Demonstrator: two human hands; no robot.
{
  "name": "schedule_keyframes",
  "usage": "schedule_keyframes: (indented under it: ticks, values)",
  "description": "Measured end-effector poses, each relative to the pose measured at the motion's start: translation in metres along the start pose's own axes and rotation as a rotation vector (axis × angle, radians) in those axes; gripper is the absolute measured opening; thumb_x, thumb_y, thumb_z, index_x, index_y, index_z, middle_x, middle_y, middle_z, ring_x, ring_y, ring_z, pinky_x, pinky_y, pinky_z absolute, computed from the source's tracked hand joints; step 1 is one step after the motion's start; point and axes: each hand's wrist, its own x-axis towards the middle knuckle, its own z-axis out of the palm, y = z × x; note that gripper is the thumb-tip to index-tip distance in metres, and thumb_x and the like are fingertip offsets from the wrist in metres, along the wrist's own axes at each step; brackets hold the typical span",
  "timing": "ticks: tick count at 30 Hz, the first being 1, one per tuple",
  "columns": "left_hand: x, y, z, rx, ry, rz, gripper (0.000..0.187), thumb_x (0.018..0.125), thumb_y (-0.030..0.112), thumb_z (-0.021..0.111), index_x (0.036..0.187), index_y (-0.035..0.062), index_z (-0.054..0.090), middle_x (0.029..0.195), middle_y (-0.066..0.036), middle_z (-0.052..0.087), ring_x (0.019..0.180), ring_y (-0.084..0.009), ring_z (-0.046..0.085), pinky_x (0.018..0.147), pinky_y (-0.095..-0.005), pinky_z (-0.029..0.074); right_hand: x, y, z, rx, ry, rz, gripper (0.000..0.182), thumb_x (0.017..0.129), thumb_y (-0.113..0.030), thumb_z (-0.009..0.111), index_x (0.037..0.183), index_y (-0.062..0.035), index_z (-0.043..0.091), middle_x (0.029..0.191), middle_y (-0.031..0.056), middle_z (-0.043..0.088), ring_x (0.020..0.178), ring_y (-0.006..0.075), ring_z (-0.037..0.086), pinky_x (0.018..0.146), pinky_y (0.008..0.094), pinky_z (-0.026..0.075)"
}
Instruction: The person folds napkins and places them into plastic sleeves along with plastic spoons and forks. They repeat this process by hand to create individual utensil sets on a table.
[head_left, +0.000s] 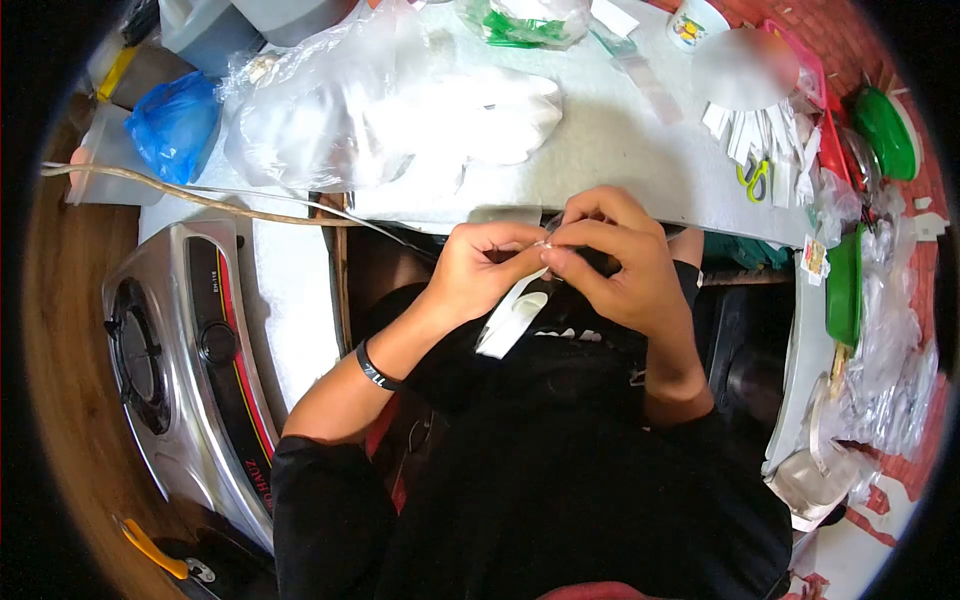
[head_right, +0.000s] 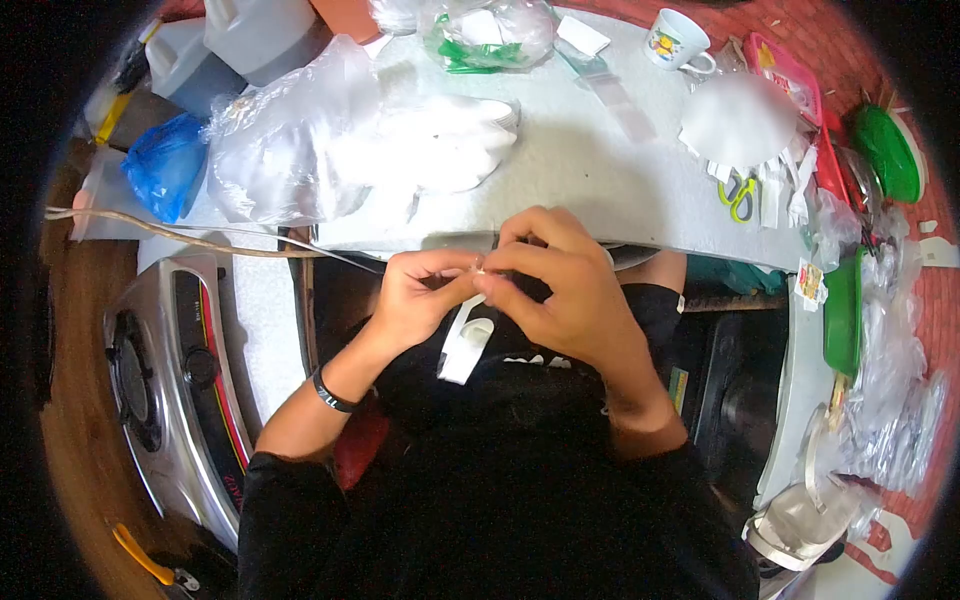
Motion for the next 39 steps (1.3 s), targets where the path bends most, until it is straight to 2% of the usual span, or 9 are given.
schedule_keyframes:
  ticks: [4, 8, 12, 16, 19, 25, 31, 35, 39]
  values:
    - [0.003, -0.002, -0.004, 0.018, 0.061, -0.037, 0.022, 0.089, 0.007, 0.069, 0.108, -0.0057, 0.068, 0.095, -0.009, 0.072, 0.088, -0.0123, 0.066, 0.081, -0.0263, 0.053, 0.010, -0.002, -0.022, 0.043, -0.359, 0.156, 0.012, 0.078, -0.009, 0.074, 0.085, -0.0020, 0.067, 0.079, 0.0093, 0.062, 0.069, 0.0234, 0.060, 0.063, 0.0322, 0.047]
    - [0.003, -0.006, -0.017, -0.141, -0.045, 0.071, 0.033, 0.091, 0.009, 0.067, 0.120, -0.0064, 0.061, 0.114, -0.014, 0.067, 0.105, -0.0161, 0.062, 0.095, -0.0313, 0.048, 0.023, -0.025, -0.033, -0.030, -0.079, 0.022, 0.010, 0.078, -0.008, 0.072, 0.081, -0.0015, 0.065, 0.077, 0.0107, 0.063, 0.067, 0.0252, 0.062, 0.061, 0.0338, 0.048]
    - [0.012, 0.007, -0.021, -0.123, -0.137, 0.261, 0.047, 0.092, 0.022, 0.064, 0.124, -0.0104, 0.056, 0.126, -0.018, 0.061, 0.125, -0.0254, 0.052, 0.110, -0.0388, 0.034, 0.030, -0.035, -0.041, -0.066, -0.187, -0.179, 0.014, 0.075, -0.009, 0.073, 0.082, -0.0047, 0.063, 0.079, 0.0096, 0.060, 0.074, 0.0305, 0.060, 0.067, 0.0384, 0.048]
    - [0.006, 0.010, -0.016, -0.108, -0.108, 0.256, 0.042, 0.089, 0.011, 0.066, 0.126, -0.0081, 0.056, 0.127, -0.016, 0.061, 0.124, -0.0237, 0.052, 0.107, -0.0370, 0.036, 0.041, -0.030, -0.026, -0.083, -0.241, -0.342, 0.012, 0.075, -0.004, 0.072, 0.082, -0.0041, 0.063, 0.076, 0.0088, 0.059, 0.073, 0.0280, 0.061, 0.063, 0.0356, 0.048]
    - [0.002, 0.000, -0.020, -0.181, -0.078, 0.146, 0.032, 0.090, -0.002, 0.064, 0.121, -0.0065, 0.060, 0.118, -0.013, 0.066, 0.112, -0.0166, 0.060, 0.095, -0.0315, 0.048, 0.048, -0.025, -0.027, -0.107, -0.229, -0.196, 0.009, 0.077, -0.004, 0.071, 0.082, -0.0038, 0.063, 0.077, 0.0091, 0.060, 0.073, 0.0278, 0.061, 0.064, 0.0345, 0.049]
    - [0.008, -0.007, -0.015, -0.170, 0.085, 0.125, 0.023, 0.086, -0.009, 0.067, 0.109, -0.0060, 0.064, 0.106, -0.013, 0.069, 0.098, -0.0167, 0.066, 0.088, -0.0296, 0.053, 0.049, -0.009, -0.020, 0.060, -0.116, 0.096, 0.034, 0.080, -0.009, 0.074, 0.111, -0.0037, 0.060, 0.087, 0.0075, 0.064, 0.078, 0.0189, 0.062, 0.068, 0.0290, 0.049]
    - [0.012, 0.003, -0.018, -0.060, 0.250, 0.195, 0.013, 0.082, -0.010, 0.069, 0.094, -0.0049, 0.068, 0.098, -0.010, 0.066, 0.086, -0.0148, 0.066, 0.076, -0.0250, 0.053, -0.010, 0.017, 0.057, 0.433, 0.059, 0.198, 0.077, 0.084, -0.014, 0.076, 0.145, -0.0042, 0.031, 0.129, 0.0112, 0.050, 0.113, 0.0164, 0.053, 0.093, 0.0315, 0.047]
    - [0.012, 0.003, -0.018, -0.011, 0.351, 0.217, 0.011, 0.082, -0.010, 0.069, 0.091, -0.0053, 0.069, 0.089, -0.008, 0.063, 0.082, -0.0125, 0.061, 0.076, -0.0231, 0.048, -0.033, 0.013, 0.079, 0.694, 0.105, 0.410, 0.045, 0.091, -0.018, 0.067, 0.126, 0.0016, 0.048, 0.084, 0.0094, 0.066, 0.075, 0.0139, 0.065, 0.067, 0.0300, 0.051]
    - [0.012, 0.003, -0.020, 0.054, 0.364, 0.311, 0.005, 0.085, -0.005, 0.069, 0.090, -0.0054, 0.069, 0.088, -0.007, 0.063, 0.079, -0.0118, 0.059, 0.071, -0.0223, 0.045, -0.042, 0.003, 0.068, 0.724, 0.033, 0.509, 0.035, 0.094, -0.019, 0.063, 0.120, 0.0019, 0.053, 0.077, 0.0083, 0.066, 0.062, 0.0143, 0.065, 0.058, 0.0288, 0.050]
